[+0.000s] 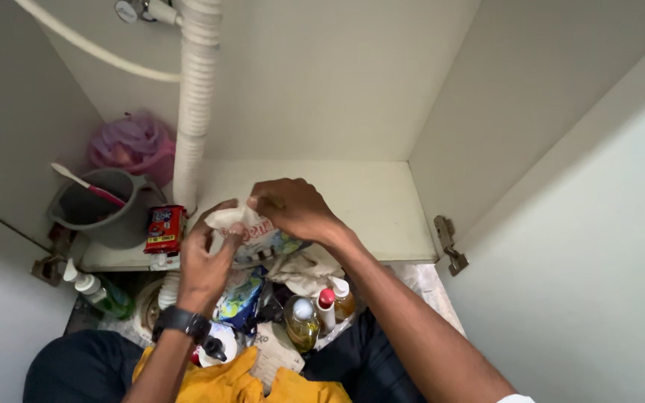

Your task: The person sits under a bathroom sink and wipes several items with a cloth, including a small red packet, a green box, and a large white-and-blue sachet. They then place the cleaned items back on the cabinet shelf.

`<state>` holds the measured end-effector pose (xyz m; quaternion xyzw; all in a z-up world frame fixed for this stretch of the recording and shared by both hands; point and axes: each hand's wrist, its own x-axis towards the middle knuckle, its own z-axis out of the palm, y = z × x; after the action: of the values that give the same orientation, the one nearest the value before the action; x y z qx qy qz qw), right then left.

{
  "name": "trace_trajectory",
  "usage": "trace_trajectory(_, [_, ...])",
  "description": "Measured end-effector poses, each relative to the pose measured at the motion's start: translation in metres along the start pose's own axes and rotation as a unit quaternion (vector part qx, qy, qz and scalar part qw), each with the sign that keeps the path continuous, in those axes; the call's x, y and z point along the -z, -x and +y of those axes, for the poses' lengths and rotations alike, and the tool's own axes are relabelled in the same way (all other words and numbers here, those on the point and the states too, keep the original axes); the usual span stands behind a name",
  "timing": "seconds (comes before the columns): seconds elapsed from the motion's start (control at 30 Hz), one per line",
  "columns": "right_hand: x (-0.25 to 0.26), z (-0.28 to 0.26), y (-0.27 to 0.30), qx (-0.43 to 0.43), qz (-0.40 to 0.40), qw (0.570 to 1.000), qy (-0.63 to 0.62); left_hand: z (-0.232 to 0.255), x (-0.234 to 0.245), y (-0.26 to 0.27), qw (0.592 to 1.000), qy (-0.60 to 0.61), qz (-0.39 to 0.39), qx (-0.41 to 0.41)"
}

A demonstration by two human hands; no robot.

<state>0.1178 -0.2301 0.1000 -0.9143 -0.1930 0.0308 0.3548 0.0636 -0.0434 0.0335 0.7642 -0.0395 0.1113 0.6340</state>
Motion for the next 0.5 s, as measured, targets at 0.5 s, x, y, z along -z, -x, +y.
trace_trajectory(0.5, [-0.032,0.061,-0.007,0.026,0.047,0.995,-0.078,-0.035,0.009,-0.016,0.992,-0.122,0.018,0.03])
